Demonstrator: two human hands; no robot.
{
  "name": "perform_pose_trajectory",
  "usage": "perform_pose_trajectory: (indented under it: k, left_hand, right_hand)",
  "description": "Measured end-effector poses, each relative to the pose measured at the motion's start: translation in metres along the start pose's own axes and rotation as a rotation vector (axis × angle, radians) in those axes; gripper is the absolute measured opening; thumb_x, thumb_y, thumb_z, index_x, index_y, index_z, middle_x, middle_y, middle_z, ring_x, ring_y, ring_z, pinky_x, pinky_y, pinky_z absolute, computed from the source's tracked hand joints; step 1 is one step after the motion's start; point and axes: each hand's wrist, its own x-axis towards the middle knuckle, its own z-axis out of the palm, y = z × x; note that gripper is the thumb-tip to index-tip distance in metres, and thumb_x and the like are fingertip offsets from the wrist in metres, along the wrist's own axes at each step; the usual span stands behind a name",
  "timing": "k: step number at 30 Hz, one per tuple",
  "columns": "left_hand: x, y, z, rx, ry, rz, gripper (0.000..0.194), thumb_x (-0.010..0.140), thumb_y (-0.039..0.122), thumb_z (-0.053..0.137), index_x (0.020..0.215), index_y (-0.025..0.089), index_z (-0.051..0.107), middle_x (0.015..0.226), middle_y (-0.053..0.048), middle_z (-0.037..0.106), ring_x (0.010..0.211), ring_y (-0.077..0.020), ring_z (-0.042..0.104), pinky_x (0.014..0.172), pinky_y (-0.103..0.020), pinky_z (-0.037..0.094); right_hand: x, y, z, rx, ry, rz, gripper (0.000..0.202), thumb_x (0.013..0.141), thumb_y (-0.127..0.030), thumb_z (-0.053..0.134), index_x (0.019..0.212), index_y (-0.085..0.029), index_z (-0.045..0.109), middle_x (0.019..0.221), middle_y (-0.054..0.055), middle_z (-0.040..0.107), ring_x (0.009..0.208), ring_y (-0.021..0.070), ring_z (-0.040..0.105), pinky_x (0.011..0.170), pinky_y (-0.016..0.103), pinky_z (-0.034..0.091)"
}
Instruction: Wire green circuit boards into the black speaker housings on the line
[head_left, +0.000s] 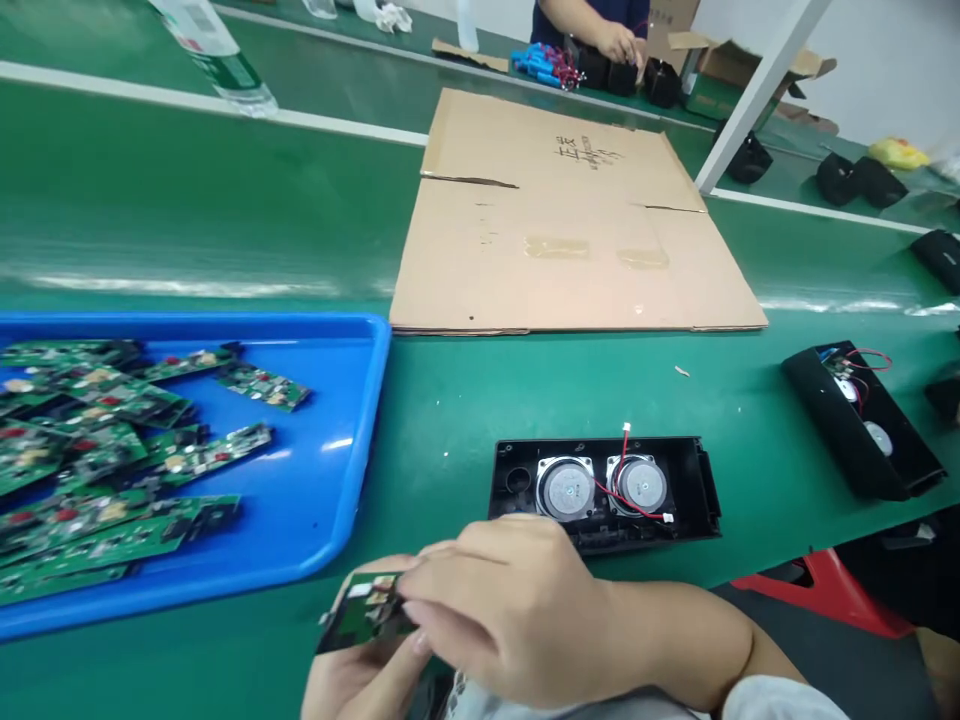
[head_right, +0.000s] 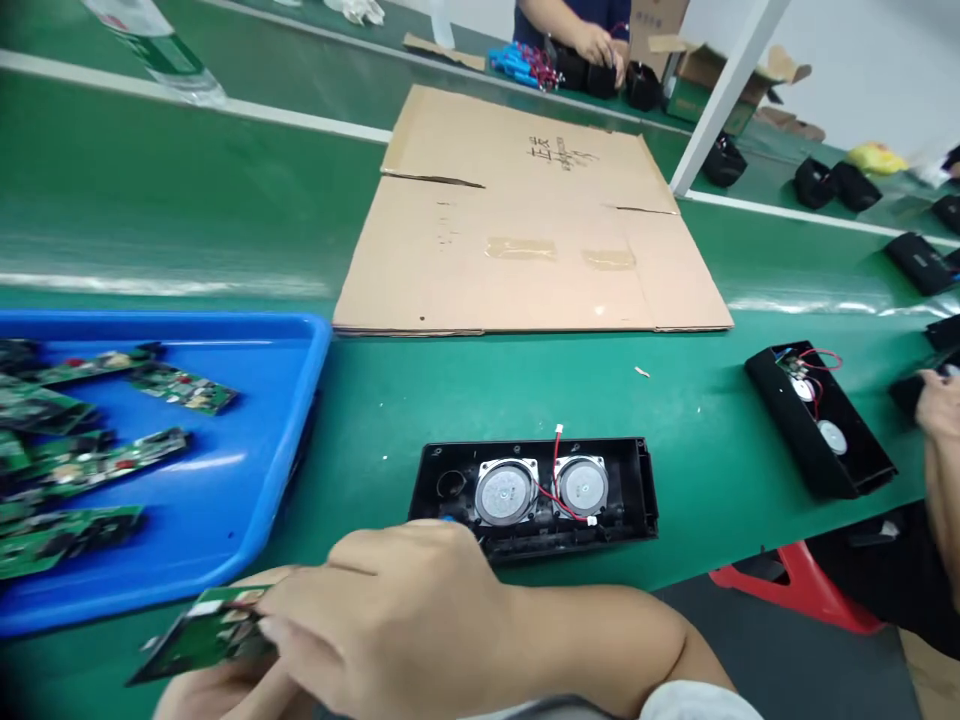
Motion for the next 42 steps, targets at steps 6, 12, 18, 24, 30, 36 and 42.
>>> perform_pose_trajectory:
  k: [6,12,18,24,30,36,42]
  left_hand:
    - [-0.001,0.001,0.023,-0.125,0.025,0.083,0.052,0.053,0.042,0.083,0.097,0.022,0.065,0.084,-0.003,0.072,0.084,-0.0217,0.067,0.075,-0.026,0.054]
    - [0.010,0.005,0.018,0.009,-0.073,0.444,0.032,0.056,0.031,0.083,0.084,0.022,0.069,0.079,-0.003,0.073,0.079,-0.0207,0.068,0.072,-0.028,0.056]
    - [0.008,0.012,0.025,0.058,0.025,0.532,0.025,0.064,0.022,0.079,0.084,0.021,0.064,0.084,-0.003,0.074,0.081,-0.0207,0.070,0.066,-0.024,0.057]
    - [-0.004,0.015,0.041,-0.228,-0.016,0.386,0.017,0.077,0.030,0.068,0.086,0.022,0.055,0.110,-0.007,0.069,0.089,-0.0250,0.069,0.075,-0.035,0.058]
    - [-0.009,0.010,0.040,-0.280,-0.055,0.241,0.032,0.080,0.034,0.064,0.107,0.020,0.056,0.117,-0.013,0.064,0.100,-0.0287,0.064,0.089,-0.042,0.052]
    - [-0.006,0.010,0.034,-0.199,-0.056,0.314,0.027,0.082,0.031,0.062,0.108,0.023,0.064,0.118,-0.009,0.065,0.099,-0.0264,0.065,0.086,-0.039,0.054]
    - [-0.008,0.011,0.033,-0.111,-0.052,0.204,0.032,0.080,0.033,0.063,0.111,0.023,0.065,0.113,-0.007,0.068,0.104,-0.0249,0.063,0.089,-0.030,0.053]
  right_hand:
    - [-0.001,0.005,-0.015,0.068,0.050,0.021,0.031,0.097,-0.019,0.033,0.085,-0.012,0.061,0.071,0.004,0.062,0.062,0.0110,0.055,0.057,0.023,0.045]
    - [-0.004,0.012,-0.019,0.039,0.080,0.065,0.023,0.095,-0.016,0.038,0.101,-0.013,0.060,0.067,0.002,0.056,0.059,0.0113,0.051,0.051,0.021,0.042]
    - [-0.005,0.011,-0.018,-0.069,-0.025,-0.027,0.031,0.095,-0.017,0.035,0.079,-0.013,0.062,0.059,0.001,0.047,0.052,0.0115,0.041,0.048,0.024,0.033]
    - [-0.007,0.011,-0.010,-0.068,0.042,-0.014,0.031,0.093,-0.015,0.037,0.069,-0.015,0.057,0.057,0.000,0.047,0.052,0.0111,0.042,0.049,0.024,0.033]
    - [-0.007,0.011,-0.006,-0.055,0.098,0.007,0.028,0.091,-0.013,0.040,0.070,-0.014,0.059,0.058,0.000,0.049,0.052,0.0111,0.044,0.048,0.023,0.036]
    - [-0.005,0.010,-0.010,0.062,0.099,0.063,0.018,0.085,-0.009,0.047,0.077,-0.014,0.062,0.061,0.000,0.053,0.057,0.0111,0.048,0.053,0.023,0.040]
    - [-0.011,0.011,0.005,-0.147,0.177,-0.037,0.017,0.086,-0.006,0.046,0.085,-0.010,0.062,0.061,0.003,0.053,0.057,0.0134,0.042,0.053,0.028,0.035]
